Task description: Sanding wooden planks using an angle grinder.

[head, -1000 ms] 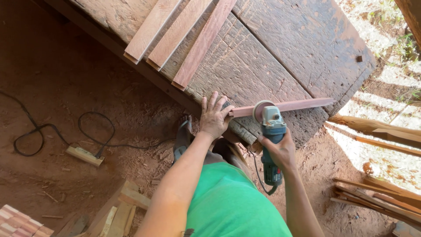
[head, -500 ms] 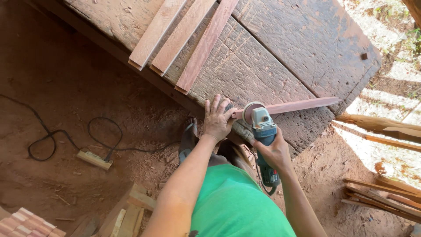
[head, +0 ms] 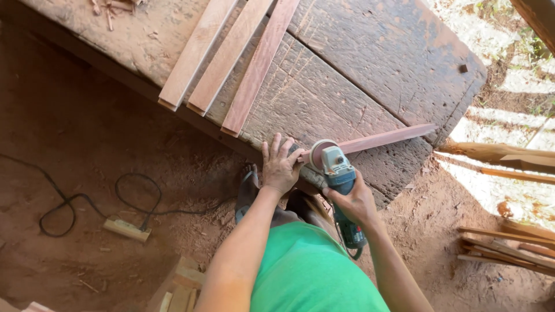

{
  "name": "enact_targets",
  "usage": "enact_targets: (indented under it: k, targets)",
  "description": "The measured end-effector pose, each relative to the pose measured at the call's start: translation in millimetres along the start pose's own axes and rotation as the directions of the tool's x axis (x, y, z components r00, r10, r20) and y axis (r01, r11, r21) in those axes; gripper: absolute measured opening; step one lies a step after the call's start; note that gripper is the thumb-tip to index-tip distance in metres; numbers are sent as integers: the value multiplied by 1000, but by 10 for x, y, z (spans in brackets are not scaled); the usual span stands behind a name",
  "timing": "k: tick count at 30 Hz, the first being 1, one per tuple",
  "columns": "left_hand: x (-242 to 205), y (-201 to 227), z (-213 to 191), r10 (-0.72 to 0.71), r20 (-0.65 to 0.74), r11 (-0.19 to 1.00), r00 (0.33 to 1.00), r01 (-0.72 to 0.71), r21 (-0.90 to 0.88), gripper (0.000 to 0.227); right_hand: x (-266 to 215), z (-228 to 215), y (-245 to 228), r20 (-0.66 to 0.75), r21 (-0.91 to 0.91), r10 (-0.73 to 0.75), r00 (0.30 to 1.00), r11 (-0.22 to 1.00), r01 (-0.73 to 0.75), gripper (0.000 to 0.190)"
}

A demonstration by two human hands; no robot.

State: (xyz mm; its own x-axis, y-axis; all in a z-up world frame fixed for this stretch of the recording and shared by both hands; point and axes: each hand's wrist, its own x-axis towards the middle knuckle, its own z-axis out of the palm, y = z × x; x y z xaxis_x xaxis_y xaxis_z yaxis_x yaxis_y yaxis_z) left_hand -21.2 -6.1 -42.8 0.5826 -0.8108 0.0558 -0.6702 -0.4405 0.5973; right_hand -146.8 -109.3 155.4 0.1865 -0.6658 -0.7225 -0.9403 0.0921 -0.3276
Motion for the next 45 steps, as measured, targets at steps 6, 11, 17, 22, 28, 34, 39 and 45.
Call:
enact_targets:
  k: [6,11,17,22,28,34,39,45]
  targets:
    - [-20,-25,58,6,26,999,1000,-8,51,39,119,-253,90,-26,46,48,999,998,-47,91]
    - [-13,3,17,4,11,998,1000,-5,56,37,320,-524,319,-106,96,62,992,994,-52,79]
    - [-27,-55,112,-16,36,996,999,13,88,41,659,-897,769,-332,280,98,938,960,-1,71]
    - [-32,-62,129,-19,43,997,999,16,80,41,517,-878,572,-337,371,125,933,929,10,64]
    - [-26,-15,94,8,-1,996,1000,-8,87,38,527,-587,612,-193,204,148,970,973,-108,86]
    - [-11,-41,93,42,-18,994,999,-40,104,38,338,-429,394,-142,145,138,980,983,-117,95]
    - [5,-30,99,44,-30,995,999,-41,94,36,318,-282,378,-124,95,117,985,990,-106,96]
    - [-2,-46,104,53,-30,995,998,-50,81,37,143,-207,160,-97,82,114,989,991,-106,96]
